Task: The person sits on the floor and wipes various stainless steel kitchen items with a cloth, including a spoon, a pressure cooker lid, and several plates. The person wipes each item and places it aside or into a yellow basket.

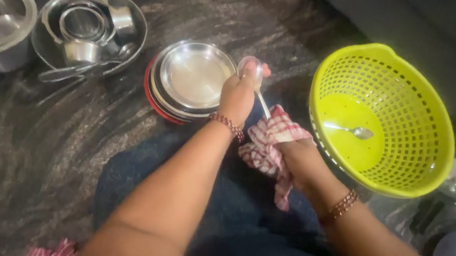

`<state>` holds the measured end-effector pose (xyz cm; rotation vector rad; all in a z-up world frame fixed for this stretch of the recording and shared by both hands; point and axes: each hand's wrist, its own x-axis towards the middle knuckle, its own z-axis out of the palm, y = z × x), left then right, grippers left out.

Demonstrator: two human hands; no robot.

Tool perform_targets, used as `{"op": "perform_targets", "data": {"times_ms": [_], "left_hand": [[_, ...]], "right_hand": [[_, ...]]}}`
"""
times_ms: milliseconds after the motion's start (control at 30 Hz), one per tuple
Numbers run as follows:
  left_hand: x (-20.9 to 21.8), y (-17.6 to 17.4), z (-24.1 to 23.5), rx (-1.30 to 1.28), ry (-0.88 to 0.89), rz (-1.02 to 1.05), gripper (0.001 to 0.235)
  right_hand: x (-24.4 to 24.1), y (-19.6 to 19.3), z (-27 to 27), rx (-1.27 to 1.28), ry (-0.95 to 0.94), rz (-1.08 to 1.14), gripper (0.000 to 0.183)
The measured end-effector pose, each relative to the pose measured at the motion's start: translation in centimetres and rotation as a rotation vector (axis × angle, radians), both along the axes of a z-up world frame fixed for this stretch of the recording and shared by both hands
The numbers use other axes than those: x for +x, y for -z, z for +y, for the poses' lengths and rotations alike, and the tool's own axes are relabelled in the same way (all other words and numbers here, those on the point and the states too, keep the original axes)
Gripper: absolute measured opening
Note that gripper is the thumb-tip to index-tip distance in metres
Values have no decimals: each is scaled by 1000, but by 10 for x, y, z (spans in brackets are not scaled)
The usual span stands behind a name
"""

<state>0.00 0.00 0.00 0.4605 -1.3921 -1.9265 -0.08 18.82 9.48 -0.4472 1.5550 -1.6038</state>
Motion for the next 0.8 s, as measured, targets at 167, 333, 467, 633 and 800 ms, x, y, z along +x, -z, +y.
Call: {"op": "perform_targets", "data": {"times_ms": [167,333,467,633,800], "left_hand": [[9,-26,0,238,-39,-37,53],[13,-32,-2,341,1,-13,49],[14,-35,-30,506,-104,51,46],[20,-44,-39,512,28,135,56],[20,-50,2,691,357,195,32]], "right_hand": [[19,5,9,-119,-84,-215,22],[26,2,9,-21,-136,-190,26],[31,-11,8,123,-155,-57,25],[16,-42,11,91,67,163,32],[-20,-60,24,19,174,661,40]]}}
